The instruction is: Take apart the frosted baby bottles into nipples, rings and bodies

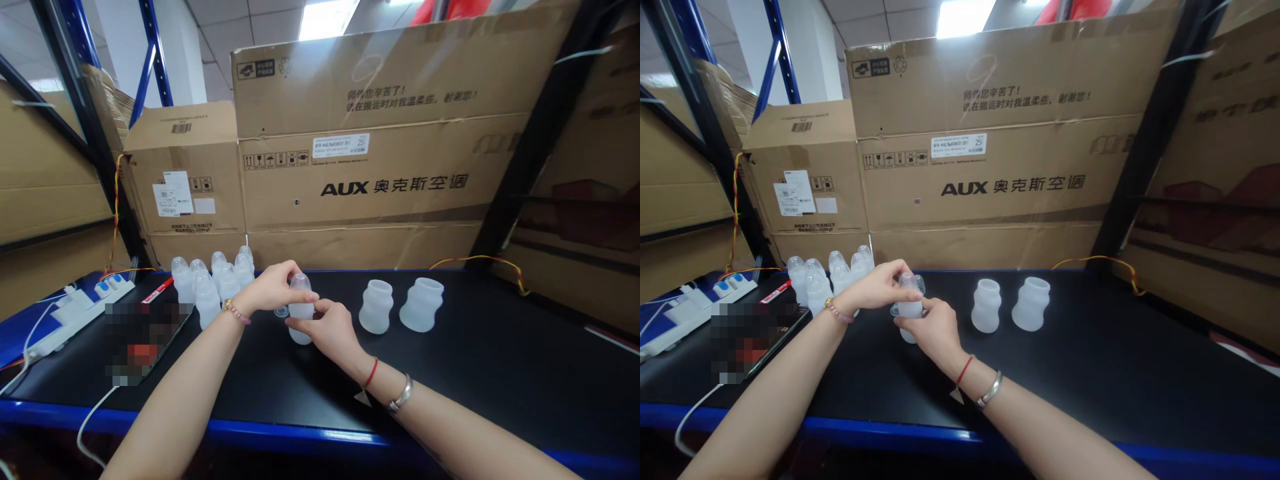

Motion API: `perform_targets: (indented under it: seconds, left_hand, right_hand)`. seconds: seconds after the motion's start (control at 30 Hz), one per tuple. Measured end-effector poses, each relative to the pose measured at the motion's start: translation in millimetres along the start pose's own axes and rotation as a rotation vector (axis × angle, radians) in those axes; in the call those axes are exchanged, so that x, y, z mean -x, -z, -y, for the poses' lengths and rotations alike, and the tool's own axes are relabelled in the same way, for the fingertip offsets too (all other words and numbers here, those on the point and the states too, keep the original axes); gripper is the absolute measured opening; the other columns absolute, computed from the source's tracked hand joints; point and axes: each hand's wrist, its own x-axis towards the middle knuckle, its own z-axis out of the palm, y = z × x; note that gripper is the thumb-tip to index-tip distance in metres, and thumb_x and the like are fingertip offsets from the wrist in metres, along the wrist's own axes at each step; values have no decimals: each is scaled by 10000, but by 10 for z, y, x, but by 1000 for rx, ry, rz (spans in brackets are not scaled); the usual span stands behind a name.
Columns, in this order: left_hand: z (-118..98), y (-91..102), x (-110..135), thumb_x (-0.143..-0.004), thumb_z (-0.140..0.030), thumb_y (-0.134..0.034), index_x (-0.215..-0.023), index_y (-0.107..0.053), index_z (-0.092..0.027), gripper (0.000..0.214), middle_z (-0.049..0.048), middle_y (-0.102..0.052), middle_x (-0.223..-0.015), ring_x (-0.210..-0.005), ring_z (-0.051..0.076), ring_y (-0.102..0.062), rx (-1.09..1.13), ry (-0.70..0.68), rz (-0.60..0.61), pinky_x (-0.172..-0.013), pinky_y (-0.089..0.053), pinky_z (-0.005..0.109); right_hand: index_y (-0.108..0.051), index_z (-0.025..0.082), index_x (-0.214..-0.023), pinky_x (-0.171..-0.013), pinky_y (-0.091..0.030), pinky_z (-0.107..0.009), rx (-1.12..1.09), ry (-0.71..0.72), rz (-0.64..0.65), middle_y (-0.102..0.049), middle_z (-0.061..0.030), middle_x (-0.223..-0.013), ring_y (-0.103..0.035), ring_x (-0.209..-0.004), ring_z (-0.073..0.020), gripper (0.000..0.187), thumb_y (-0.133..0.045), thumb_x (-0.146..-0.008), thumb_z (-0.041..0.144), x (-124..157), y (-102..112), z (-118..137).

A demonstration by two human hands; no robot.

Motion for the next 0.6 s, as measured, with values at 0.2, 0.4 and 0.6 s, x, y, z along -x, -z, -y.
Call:
perform_targets:
  seconds: [0.2,0.4,0.6]
  left_hand:
    - [-111,-56,56,-645,-702,-696,-762,-467,-203,561,-11,-533,-715,-649,148,-451,-312,4,-182,-558,-302,270]
    - [-30,79,33,-680,-557,-738,-1138,-580,-182,613,39,-622,-930,-725,152,-528,-71,-71,76,-628,-397,276]
    - [85,187,-8,-706,-368,-751,-1125,-630,-165,481,59,-666,-946,-807,160,-603,250,-141,294,-709,-456,285]
  right_hand:
    - [-730,172,-651,-578,-422,-285,82,77,-29,-690,-31,-650,-627,-645,-201,281,-771,-604,446,16,-50,-65]
    - [-772,187,-784,-631,-453,-298,113,119,-70,-714,-51,-776,-647,-720,-222,327,-762,-610,463,21,-60,-123]
    - [-789,220,-829,-660,-454,-304,183,137,-65,-707,-51,-823,-646,-749,-222,306,-754,-628,448,29,-21,-91]
